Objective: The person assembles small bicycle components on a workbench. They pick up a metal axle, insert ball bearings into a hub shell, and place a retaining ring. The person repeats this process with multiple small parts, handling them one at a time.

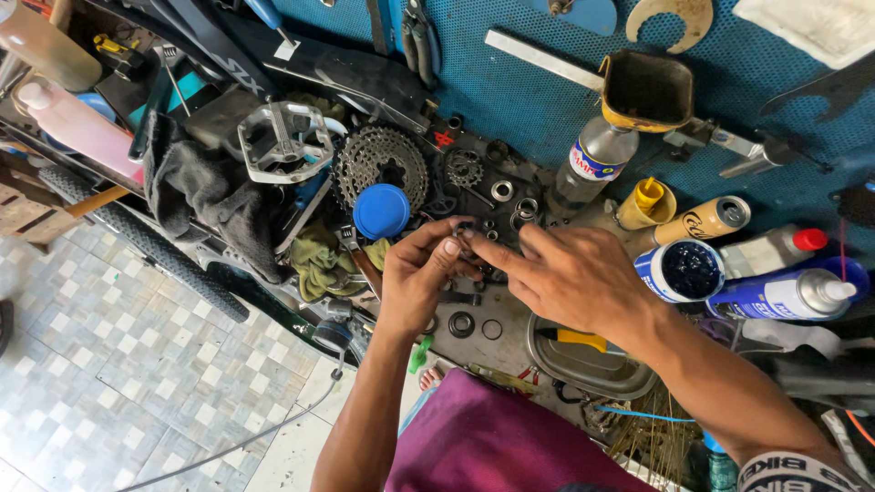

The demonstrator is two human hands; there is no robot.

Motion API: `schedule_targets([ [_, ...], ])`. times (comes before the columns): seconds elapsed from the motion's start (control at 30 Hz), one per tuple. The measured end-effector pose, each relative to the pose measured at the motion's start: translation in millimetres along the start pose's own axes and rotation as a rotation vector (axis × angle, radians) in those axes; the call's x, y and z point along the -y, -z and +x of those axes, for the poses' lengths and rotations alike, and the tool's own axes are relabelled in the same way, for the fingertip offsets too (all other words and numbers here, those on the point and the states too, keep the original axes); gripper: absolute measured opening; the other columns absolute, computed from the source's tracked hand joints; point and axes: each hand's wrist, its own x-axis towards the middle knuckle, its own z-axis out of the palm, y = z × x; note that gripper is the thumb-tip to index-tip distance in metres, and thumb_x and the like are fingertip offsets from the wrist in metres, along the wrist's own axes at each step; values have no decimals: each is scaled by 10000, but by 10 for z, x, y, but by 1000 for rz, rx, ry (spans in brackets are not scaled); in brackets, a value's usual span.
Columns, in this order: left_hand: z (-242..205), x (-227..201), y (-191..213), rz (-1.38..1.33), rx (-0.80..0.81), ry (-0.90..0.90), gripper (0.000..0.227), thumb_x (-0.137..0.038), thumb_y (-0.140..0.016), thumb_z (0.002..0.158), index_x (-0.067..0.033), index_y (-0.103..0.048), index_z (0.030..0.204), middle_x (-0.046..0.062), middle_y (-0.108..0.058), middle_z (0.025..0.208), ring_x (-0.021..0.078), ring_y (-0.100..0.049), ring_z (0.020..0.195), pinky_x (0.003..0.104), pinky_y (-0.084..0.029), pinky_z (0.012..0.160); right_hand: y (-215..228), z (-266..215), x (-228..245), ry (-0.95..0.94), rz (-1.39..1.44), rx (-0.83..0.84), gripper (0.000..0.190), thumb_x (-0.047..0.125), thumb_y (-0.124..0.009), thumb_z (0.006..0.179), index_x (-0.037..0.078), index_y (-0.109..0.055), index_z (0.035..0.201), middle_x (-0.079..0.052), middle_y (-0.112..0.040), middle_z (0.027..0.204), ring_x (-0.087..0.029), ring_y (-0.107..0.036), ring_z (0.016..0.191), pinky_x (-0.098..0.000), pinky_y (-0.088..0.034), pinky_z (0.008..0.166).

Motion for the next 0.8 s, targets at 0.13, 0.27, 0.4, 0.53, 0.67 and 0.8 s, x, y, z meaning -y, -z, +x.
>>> schedule_targets([
  [0.13, 7, -23, 6, 2, 17, -19, 416, -137, -667, 1010, 70, -602, 1366, 132, -723, 1182, 199, -718, 996, 349, -631, 811, -20, 41, -10, -8, -34, 41, 661, 273, -773, 758, 273, -613, 1400, -40, -597, 798, -214, -642, 510, -384, -534, 460],
  [0.27, -3, -27, 63, -7, 41, -41, 431, -61, -703, 995, 49, -599, 1398, 134, -730, 1182, 190, -709, 1028, 352, -627, 867, -11, 13, 22, -22, 87, -23, 581, 263, -759, 828, 274, -610, 1390, -13, -591, 777, -214, -648, 541, -389, -530, 491],
  [0.4, -17, -24, 53, -64, 78, -81, 453, 27, -714, 968, 29, -591, 1404, 123, -705, 1254, 205, -686, 1157, 382, -619, 967, -8, 14, 24, -48, 131, 17, 614, 248, -742, 830, 228, -602, 1427, -35, -610, 776, -225, -648, 517, -391, -532, 472],
  [0.53, 0, -51, 62, -117, 107, -136, 460, 83, -713, 950, 17, -584, 1386, 127, -663, 1340, 223, -652, 1246, 416, -604, 1057, 41, -7, 31, -101, 371, 101, 579, 283, -741, 852, 233, -591, 1409, -40, -637, 780, -269, -651, 543, -407, -542, 504],
  [0.67, -13, -43, 68, -142, 143, -151, 469, 94, -716, 938, -1, -575, 1375, 130, -639, 1388, 228, -633, 1287, 425, -600, 1082, 16, -23, 34, -144, 430, 117, 629, 263, -725, 850, 199, -558, 1453, -63, -671, 822, -288, -665, 580, -424, -544, 531],
  [0.8, -10, -46, 114, -45, 166, -165, 483, 113, -726, 941, 16, -584, 1392, 133, -633, 1399, 225, -610, 1306, 375, -545, 1092, 53, -29, 11, -177, 703, 180, 610, 266, -719, 863, 230, -556, 1450, -42, -712, 900, -222, -709, 599, -384, -569, 545],
])
